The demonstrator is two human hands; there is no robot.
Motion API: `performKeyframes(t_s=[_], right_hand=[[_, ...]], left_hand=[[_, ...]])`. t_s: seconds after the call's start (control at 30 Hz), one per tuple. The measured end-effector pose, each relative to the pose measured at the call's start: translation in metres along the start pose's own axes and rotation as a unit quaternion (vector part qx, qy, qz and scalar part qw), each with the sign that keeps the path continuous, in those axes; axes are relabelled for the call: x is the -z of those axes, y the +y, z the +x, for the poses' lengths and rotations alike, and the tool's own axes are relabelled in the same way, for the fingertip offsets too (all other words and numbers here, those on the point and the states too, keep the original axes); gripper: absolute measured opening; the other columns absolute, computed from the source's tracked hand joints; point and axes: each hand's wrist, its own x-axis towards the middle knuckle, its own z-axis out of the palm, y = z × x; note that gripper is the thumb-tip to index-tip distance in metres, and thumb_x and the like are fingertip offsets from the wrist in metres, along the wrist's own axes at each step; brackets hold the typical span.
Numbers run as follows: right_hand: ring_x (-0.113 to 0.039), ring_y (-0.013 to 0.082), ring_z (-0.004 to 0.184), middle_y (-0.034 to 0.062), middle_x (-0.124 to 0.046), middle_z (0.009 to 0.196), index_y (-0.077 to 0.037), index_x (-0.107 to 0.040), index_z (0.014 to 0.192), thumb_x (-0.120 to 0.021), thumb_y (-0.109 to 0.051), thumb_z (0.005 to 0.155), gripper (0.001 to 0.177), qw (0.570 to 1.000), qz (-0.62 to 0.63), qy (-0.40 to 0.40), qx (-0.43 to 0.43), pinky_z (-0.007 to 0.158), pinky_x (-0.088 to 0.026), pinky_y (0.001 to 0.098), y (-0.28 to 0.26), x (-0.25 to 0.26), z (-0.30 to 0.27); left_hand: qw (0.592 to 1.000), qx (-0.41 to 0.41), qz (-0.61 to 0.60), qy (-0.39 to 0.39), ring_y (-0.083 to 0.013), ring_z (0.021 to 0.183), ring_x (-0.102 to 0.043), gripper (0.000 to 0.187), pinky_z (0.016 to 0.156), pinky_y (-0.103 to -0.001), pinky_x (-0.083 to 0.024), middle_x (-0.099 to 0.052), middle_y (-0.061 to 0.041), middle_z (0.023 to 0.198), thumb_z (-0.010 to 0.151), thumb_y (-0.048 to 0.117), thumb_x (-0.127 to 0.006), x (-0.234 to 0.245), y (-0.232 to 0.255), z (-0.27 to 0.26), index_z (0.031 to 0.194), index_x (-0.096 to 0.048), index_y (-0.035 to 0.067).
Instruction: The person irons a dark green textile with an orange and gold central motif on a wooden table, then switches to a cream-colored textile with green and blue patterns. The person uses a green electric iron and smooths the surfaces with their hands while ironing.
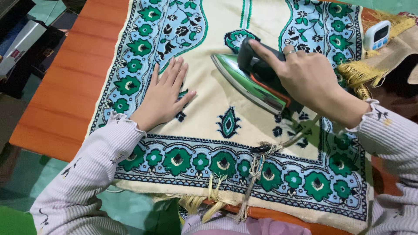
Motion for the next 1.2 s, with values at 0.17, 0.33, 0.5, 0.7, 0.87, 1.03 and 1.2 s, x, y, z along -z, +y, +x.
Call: performKeyframes(t_s=[0.17, 0.33, 0.5, 0.7, 0.87, 1.03, 1.2], right_hand=[[-0.071, 0.0241, 0.060, 0.0219, -0.070, 0.096, -0.026, -0.022, 0.170, -0.057, -0.009, 0.098, 0.082, 1.000, -0.006, -0.013, -0.016, 0.043, -0.054, 0.0348, -0.002, 0.002, 0.006], [-0.072, 0.0267, 0.066, 0.0209, -0.070, 0.094, -0.022, -0.022, 0.170, -0.057, -0.010, 0.095, 0.084, 0.998, -0.013, -0.030, -0.045, 0.046, -0.056, 0.0359, -0.009, 0.006, 0.001], [-0.071, 0.0263, 0.060, 0.0216, -0.070, 0.091, -0.022, -0.023, 0.170, -0.055, -0.015, 0.100, 0.077, 0.994, -0.014, -0.082, -0.076, 0.045, -0.057, 0.0372, 0.013, 0.012, -0.042], [-0.070, 0.0258, 0.055, 0.0187, -0.069, 0.087, -0.025, -0.027, 0.168, -0.059, -0.020, 0.098, 0.077, 0.989, -0.017, -0.088, -0.116, 0.042, -0.055, 0.0367, 0.090, -0.003, -0.168], [-0.069, 0.0246, 0.052, 0.0155, -0.069, 0.086, -0.024, -0.027, 0.168, -0.062, -0.021, 0.093, 0.082, 0.984, 0.014, -0.125, -0.123, 0.041, -0.055, 0.0361, 0.091, -0.003, -0.217], [-0.070, 0.0261, 0.053, 0.0161, -0.067, 0.085, -0.026, -0.028, 0.165, -0.072, -0.025, 0.078, 0.097, 0.985, 0.046, -0.123, -0.115, 0.043, -0.056, 0.0374, 0.079, 0.011, -0.231], [-0.068, 0.0203, 0.048, 0.0126, -0.066, 0.081, -0.030, -0.031, 0.166, -0.071, -0.021, 0.086, 0.089, 0.982, 0.055, -0.136, -0.120, 0.039, -0.055, 0.0346, 0.075, 0.018, -0.234]], left_hand=[[1.000, -0.009, 0.003, 0.007, -0.0333, 0.158, -0.017, 0.081, 0.124, -0.059, -0.009, -0.023, -0.021, 0.169, 0.106, 0.057, -0.040, 0.001, -0.001, -0.001, 0.161, -0.027, -0.002], [1.000, -0.013, -0.006, 0.010, -0.0302, 0.157, -0.021, 0.079, 0.124, -0.057, -0.013, -0.027, -0.016, 0.169, 0.104, 0.058, -0.042, 0.003, -0.006, -0.004, 0.161, -0.030, 0.005], [1.000, -0.005, -0.020, 0.012, -0.0260, 0.156, -0.025, 0.079, 0.124, -0.056, -0.016, -0.030, -0.011, 0.168, 0.100, 0.060, -0.045, 0.000, -0.015, -0.006, 0.162, -0.033, 0.012], [0.999, 0.000, -0.032, -0.020, -0.0295, 0.156, -0.026, 0.077, 0.123, -0.059, -0.015, -0.032, -0.011, 0.167, 0.099, 0.060, -0.044, 0.025, 0.005, 0.000, 0.158, -0.038, 0.011], [0.992, 0.061, 0.064, -0.085, -0.0285, 0.152, -0.031, 0.070, 0.121, -0.065, -0.012, -0.036, -0.014, 0.164, 0.102, 0.057, -0.039, 0.031, 0.019, 0.023, 0.149, -0.045, 0.005], [0.999, -0.002, 0.011, -0.040, -0.0337, 0.154, -0.026, 0.074, 0.124, -0.064, -0.011, -0.032, -0.020, 0.164, 0.106, 0.056, -0.030, -0.004, 0.079, 0.102, 0.153, -0.040, -0.001], [0.998, -0.044, 0.005, -0.047, -0.0390, 0.155, -0.014, 0.072, 0.114, -0.076, -0.001, -0.019, -0.015, 0.169, 0.103, 0.064, -0.030, -0.044, 0.128, 0.153, 0.163, -0.028, 0.023]])
